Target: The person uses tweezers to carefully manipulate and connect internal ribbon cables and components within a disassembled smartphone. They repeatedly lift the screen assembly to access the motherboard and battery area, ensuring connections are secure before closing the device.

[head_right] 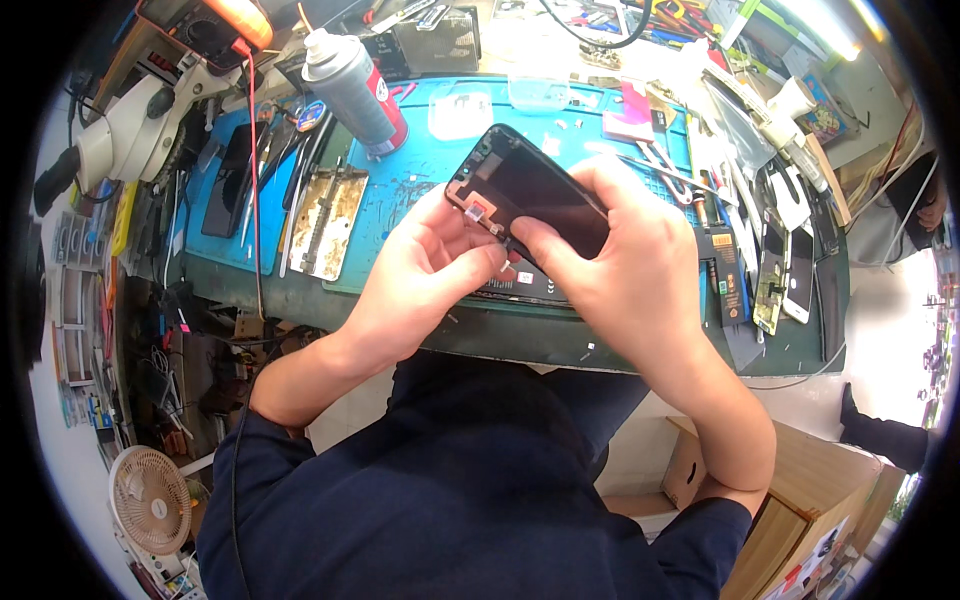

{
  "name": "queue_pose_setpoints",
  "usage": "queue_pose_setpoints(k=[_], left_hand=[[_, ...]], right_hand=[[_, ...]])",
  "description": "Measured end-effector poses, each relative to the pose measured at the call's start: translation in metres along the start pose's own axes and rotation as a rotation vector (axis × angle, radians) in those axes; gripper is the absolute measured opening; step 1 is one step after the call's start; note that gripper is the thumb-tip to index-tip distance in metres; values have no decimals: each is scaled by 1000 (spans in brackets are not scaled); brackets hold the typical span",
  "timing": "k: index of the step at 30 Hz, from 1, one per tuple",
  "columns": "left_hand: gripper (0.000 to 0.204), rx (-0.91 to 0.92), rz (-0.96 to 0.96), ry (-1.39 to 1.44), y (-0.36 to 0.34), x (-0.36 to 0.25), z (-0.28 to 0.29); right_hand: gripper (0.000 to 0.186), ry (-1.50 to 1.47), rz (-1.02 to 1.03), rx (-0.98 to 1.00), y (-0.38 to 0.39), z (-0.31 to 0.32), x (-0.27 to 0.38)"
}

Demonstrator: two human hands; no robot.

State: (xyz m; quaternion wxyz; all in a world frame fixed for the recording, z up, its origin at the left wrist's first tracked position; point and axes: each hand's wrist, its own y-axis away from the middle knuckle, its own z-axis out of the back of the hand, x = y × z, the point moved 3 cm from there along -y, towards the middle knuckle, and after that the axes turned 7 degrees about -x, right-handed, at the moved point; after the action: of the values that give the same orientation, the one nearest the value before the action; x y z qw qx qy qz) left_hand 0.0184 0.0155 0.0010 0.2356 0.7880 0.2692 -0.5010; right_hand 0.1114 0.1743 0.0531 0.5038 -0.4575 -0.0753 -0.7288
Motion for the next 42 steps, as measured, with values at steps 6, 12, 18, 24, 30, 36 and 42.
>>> queue_pose_setpoints(k=[6, 12, 18, 24, 30, 36, 42], left_hand=[[43, -2, -54, 74, -1, 1, -2], [43, -49, -65, 17, -8, -4, -7], [34, -23, -66, -31, -6, -10, 1], [30, -6, -159, -75, -13, -26, 5], [26, -80, -182, -56, -18, -36, 10], [24, -183, -173, 25, -19, -24, 19], [42, -115, -139, -42, -21, -10, 23]], right_hand=[[29, -13, -27, -16, -1, -1, 7], [29, 51, 48, -45, -2, -3, 9], [34, -33, -33, -5, -9, 1, 5], [33, -88, -4, 41, -26, 5, 14], [38, 4, 94, 20, -37, 6, 31], [50, -276, 85, 131, -37, -1, 3], [43, -353, -120, 209, -32, 5, -34]])
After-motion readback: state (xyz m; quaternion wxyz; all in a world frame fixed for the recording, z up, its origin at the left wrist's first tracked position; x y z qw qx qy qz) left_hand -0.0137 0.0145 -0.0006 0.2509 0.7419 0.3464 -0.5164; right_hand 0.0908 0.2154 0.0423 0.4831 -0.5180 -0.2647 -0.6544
